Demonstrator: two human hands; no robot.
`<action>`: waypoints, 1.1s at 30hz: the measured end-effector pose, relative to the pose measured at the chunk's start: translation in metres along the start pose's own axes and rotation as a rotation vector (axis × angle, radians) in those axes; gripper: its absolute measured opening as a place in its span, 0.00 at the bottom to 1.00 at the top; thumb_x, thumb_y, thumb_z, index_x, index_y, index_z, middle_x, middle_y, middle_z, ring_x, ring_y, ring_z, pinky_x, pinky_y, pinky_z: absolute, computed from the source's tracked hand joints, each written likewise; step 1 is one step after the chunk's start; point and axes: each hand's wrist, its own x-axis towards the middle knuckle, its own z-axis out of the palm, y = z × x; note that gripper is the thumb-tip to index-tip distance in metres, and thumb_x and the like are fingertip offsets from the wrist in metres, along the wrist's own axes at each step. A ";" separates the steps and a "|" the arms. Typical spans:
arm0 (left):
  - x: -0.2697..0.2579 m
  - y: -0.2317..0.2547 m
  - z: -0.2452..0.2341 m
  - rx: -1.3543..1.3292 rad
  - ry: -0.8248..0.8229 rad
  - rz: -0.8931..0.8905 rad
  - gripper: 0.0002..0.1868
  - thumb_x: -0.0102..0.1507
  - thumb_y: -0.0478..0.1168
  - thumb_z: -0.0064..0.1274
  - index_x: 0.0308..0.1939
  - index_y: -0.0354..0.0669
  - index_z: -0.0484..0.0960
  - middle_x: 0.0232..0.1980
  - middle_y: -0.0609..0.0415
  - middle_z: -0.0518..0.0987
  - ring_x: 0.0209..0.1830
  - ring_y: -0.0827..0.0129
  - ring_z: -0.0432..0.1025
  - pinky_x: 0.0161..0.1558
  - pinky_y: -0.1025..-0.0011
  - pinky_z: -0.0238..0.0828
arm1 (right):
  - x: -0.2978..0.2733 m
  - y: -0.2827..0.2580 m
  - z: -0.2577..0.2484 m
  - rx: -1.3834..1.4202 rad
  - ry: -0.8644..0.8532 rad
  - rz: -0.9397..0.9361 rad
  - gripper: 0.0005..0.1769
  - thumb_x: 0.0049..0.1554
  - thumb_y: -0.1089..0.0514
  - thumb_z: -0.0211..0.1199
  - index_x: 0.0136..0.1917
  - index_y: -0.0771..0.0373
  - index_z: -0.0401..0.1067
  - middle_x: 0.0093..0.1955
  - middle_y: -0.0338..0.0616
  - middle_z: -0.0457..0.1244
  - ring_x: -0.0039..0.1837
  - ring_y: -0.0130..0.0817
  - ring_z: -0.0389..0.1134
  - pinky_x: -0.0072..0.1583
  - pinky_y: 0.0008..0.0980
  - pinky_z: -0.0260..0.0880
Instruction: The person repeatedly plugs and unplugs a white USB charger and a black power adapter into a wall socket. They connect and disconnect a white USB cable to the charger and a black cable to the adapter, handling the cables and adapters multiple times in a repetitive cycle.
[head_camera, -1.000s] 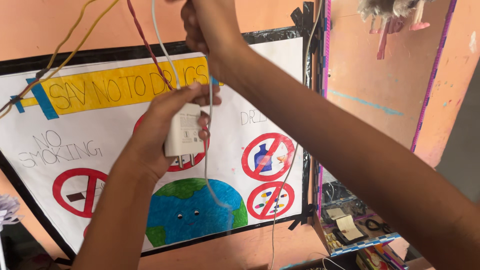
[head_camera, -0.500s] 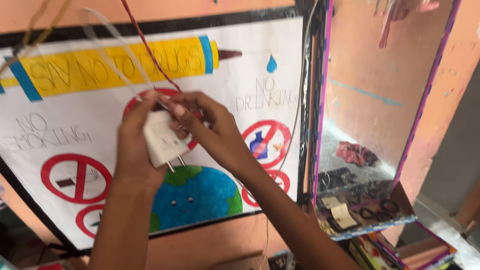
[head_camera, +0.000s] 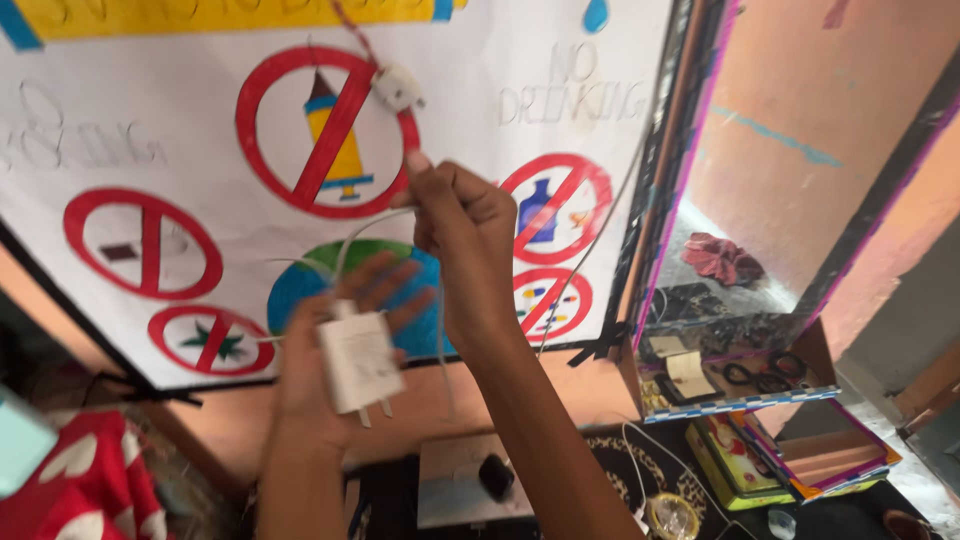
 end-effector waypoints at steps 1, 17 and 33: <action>-0.001 -0.008 -0.003 0.015 0.028 -0.108 0.30 0.63 0.52 0.31 0.62 0.45 0.76 0.56 0.52 0.83 0.50 0.65 0.79 0.29 0.71 0.75 | -0.002 0.001 0.004 0.005 -0.004 0.002 0.23 0.64 0.48 0.63 0.31 0.61 0.70 0.29 0.34 0.58 0.31 0.18 0.46 0.35 0.24 0.45; 0.006 -0.058 -0.052 -0.300 -0.098 0.138 0.22 0.68 0.46 0.45 0.60 0.34 0.76 0.34 0.55 0.73 0.31 0.70 0.69 0.31 0.72 0.70 | -0.053 0.073 -0.060 -0.244 -0.321 0.594 0.40 0.58 0.26 0.45 0.68 0.55 0.67 0.53 0.42 0.68 0.54 0.34 0.70 0.58 0.39 0.71; -0.013 -0.103 -0.134 -0.288 0.236 0.073 0.28 0.64 0.42 0.35 0.66 0.39 0.73 0.64 0.46 0.76 0.63 0.55 0.73 0.46 0.63 0.74 | -0.138 0.198 -0.112 0.494 0.153 0.751 0.24 0.67 0.43 0.54 0.34 0.54 0.58 0.32 0.34 0.51 0.36 0.26 0.52 0.46 0.30 0.60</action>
